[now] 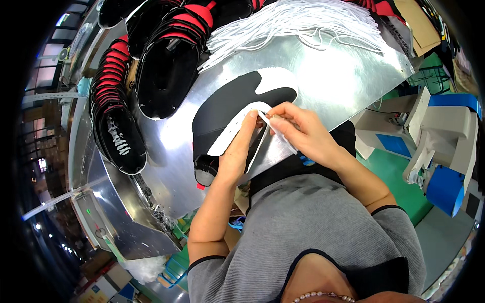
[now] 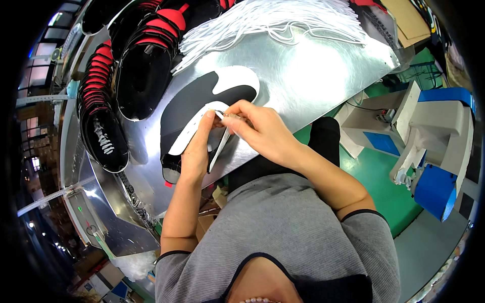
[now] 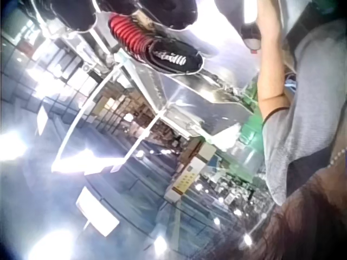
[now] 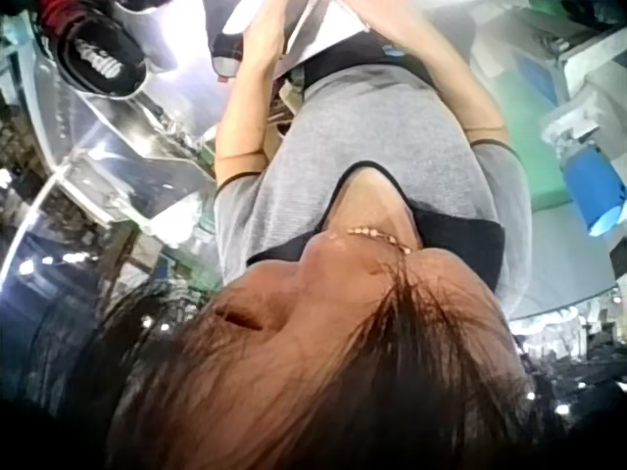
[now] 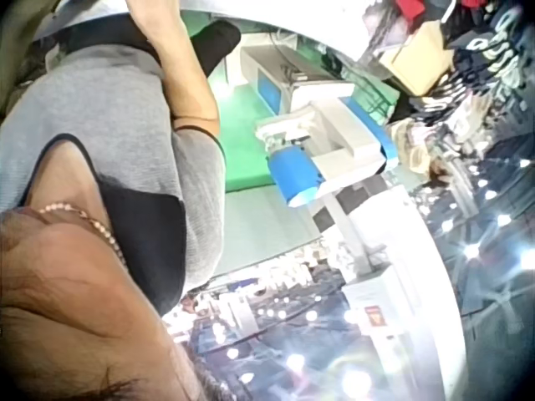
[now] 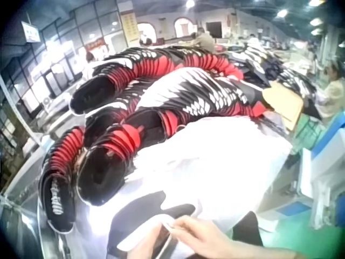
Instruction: The person threads white laces through the eyelets of black shoe uppers by hand, working on multiple pieces sequentially at a metal table.
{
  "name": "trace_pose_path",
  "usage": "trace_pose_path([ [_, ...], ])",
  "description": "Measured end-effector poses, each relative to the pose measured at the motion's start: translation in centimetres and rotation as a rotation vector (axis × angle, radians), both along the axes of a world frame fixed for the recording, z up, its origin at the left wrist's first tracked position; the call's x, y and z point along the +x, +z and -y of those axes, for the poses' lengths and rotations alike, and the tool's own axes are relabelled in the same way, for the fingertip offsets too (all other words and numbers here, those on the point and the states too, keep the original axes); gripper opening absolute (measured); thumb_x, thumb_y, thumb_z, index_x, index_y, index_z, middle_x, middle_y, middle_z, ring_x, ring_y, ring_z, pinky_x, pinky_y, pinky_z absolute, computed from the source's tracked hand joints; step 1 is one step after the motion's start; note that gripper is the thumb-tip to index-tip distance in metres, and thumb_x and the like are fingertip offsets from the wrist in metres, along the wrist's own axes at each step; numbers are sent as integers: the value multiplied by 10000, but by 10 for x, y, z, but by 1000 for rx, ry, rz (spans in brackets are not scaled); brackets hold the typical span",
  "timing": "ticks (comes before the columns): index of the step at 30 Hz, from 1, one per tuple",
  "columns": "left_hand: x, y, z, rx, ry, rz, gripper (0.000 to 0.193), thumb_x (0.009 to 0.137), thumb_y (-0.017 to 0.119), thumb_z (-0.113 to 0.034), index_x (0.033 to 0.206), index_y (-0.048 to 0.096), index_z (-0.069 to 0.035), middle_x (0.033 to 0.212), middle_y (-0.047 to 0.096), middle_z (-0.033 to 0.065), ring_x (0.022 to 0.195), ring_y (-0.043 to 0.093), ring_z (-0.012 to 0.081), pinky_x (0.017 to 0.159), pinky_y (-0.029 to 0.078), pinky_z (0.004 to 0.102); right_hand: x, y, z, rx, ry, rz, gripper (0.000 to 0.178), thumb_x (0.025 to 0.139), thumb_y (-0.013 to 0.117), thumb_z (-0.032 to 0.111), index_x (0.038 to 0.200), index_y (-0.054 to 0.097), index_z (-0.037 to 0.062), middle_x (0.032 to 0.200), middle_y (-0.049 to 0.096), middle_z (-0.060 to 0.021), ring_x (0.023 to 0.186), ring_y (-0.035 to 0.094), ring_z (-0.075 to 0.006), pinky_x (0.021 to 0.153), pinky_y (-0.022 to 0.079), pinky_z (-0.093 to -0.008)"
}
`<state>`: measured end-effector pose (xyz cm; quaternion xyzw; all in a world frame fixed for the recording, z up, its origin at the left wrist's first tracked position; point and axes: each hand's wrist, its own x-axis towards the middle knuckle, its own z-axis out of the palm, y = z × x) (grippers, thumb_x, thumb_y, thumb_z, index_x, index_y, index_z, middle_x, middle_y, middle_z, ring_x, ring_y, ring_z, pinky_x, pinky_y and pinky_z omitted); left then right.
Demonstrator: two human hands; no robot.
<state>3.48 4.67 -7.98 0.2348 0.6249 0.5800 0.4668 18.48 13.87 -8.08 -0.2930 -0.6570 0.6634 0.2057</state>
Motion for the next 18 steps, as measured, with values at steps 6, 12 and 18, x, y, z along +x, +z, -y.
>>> trace_pose_path([
  [6,-2,-2,6,15,-9,-93,233,981,612,-216,1021,704,-5,924,700,50,837,630,120,813,487,271,2,7,1,115,-23,-16,222,987,550,117,1156,515,-23,831,700,-130,627,620,-183,595,478,-305],
  [12,-3,0,8,-41,0,-190,230,978,619,-212,1023,705,-4,931,704,50,825,638,124,792,498,262,-3,10,-6,148,7,48,209,952,579,93,1097,511,-40,820,708,-162,643,667,-234,592,493,-324],
  [18,-7,-5,13,238,-125,-893,164,937,643,-96,1043,683,22,942,708,116,806,686,208,719,536,310,-9,14,-24,495,151,114,208,907,602,49,1051,473,-28,825,700,-163,735,677,-330,668,502,-354],
])
